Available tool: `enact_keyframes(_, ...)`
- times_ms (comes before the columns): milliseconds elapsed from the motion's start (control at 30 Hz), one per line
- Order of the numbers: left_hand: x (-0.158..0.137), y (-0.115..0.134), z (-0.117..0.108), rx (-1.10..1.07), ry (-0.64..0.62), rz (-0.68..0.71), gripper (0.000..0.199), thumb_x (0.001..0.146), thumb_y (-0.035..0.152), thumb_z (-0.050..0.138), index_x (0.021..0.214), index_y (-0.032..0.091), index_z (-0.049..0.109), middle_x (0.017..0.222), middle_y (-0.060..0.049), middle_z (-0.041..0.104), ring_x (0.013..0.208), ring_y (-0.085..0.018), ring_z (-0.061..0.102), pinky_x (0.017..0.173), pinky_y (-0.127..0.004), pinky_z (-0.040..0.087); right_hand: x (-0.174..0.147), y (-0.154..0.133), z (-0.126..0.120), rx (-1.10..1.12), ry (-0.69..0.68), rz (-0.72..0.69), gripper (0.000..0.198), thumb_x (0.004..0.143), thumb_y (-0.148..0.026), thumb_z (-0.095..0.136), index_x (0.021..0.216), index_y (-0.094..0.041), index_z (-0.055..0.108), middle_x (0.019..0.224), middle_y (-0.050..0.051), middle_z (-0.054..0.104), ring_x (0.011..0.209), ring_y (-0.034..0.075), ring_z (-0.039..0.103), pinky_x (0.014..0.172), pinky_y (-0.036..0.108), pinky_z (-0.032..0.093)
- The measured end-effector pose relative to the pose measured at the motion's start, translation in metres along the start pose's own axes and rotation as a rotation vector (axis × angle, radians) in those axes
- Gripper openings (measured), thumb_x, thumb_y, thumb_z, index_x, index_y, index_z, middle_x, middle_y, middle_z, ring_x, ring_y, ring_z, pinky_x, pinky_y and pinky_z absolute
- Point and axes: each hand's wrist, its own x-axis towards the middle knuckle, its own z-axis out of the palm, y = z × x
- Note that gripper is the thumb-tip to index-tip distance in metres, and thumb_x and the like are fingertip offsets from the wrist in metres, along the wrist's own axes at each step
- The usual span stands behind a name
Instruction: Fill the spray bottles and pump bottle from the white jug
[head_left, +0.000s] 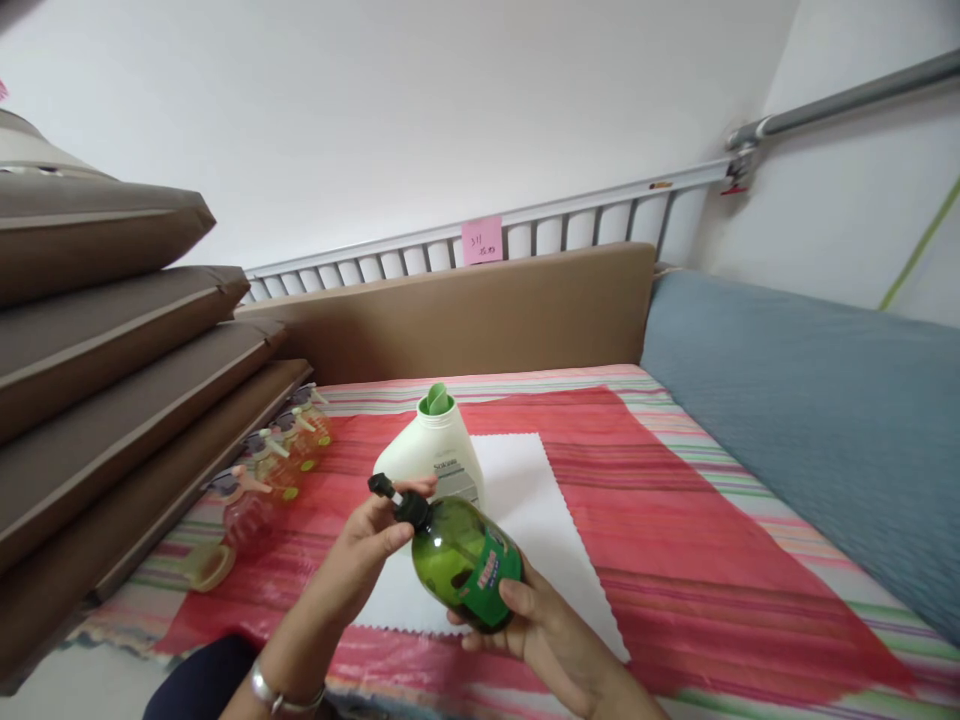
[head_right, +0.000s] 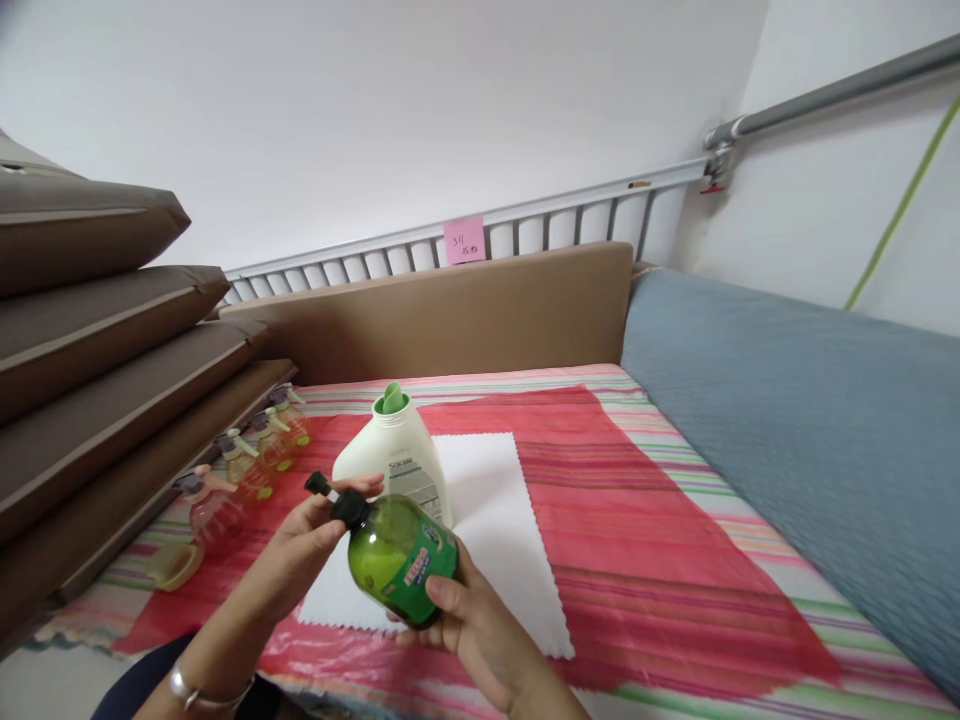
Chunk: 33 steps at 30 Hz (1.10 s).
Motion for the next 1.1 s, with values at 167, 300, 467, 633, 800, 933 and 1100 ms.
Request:
enact_keyframes(167,-0.002,0.002,0.003,-0.076,-0.005,-0.007,0.063,0.056,0.042,0.077,0.113,0.022,0.058,0.132,-0.012,0.049,0.121,-0.035,0.041,0.094,-0.042,0.038,0.0,0.001,-0.001,0.003,-0.005,0.003,0.064,0.071,-0.036,0.066,0.126,-0.023,0.036,0.107,0.011,0.062,0.084,0.026,0.063,0.072,0.042,0.046)
enact_keyframes(300,0.001,-0.001,0.001,-0.016,0.08,0.028,0.041,0.061,0.035,0.074,0.097,0.017,0.065,0.119,-0.013,0.06,0.114,-0.033,0.048,0.094,-0.04,0.037,0.0,0.002,-0.001,0.007,-0.021,-0.011,0.062,0.071,-0.036,0.065,0.125,-0.023,0.037,0.108,0.011,0.062,0.085,0.027,0.063,0.071,0.041,0.046)
enact_keyframes(467,-0.001,0.005,0.001,-0.068,-0.072,-0.043,0.06,0.062,0.037,0.074,0.117,0.024,0.055,0.135,-0.01,0.046,0.121,-0.033,0.041,0.097,-0.043,0.036,0.0,0.002,-0.002,0.02,-0.055,-0.002,0.064,0.071,-0.038,0.065,0.126,-0.023,0.037,0.109,0.012,0.062,0.085,0.027,0.063,0.07,0.041,0.046)
enact_keyframes(633,0.001,0.002,0.007,0.011,0.128,0.057,0.045,0.059,0.037,0.076,0.097,0.018,0.063,0.113,-0.012,0.062,0.109,-0.031,0.052,0.09,-0.04,0.04,0.002,0.004,-0.005,0.025,-0.049,-0.005,0.064,0.07,-0.036,0.067,0.126,-0.024,0.038,0.114,0.012,0.059,0.089,0.027,0.063,0.072,0.041,0.047)
enact_keyframes(800,0.004,0.004,0.007,0.015,0.105,0.052,0.041,0.072,0.029,0.066,0.111,0.019,0.059,0.122,-0.011,0.057,0.114,-0.026,0.049,0.096,-0.036,0.034,0.002,0.004,-0.009,0.061,-0.083,-0.016,0.062,0.072,-0.04,0.064,0.124,-0.02,0.037,0.105,0.013,0.063,0.087,0.028,0.063,0.073,0.042,0.047)
enact_keyframes(933,0.002,0.009,0.009,-0.022,0.154,0.096,0.051,0.067,0.035,0.071,0.115,0.022,0.056,0.121,-0.01,0.058,0.114,-0.027,0.049,0.095,-0.037,0.036,0.002,0.002,-0.009,0.071,-0.069,-0.021,0.068,0.072,-0.038,0.066,0.128,-0.021,0.031,0.106,0.012,0.063,0.088,0.027,0.063,0.075,0.042,0.047)
enact_keyframes(1100,0.003,0.004,0.013,0.016,0.202,0.13,0.064,0.059,0.037,0.076,0.117,0.021,0.052,0.114,-0.011,0.061,0.109,-0.028,0.053,0.089,-0.037,0.041,0.002,0.003,-0.006,0.056,-0.098,-0.018,0.069,0.071,-0.035,0.067,0.128,-0.021,0.031,0.114,0.013,0.059,0.092,0.028,0.062,0.075,0.042,0.047)
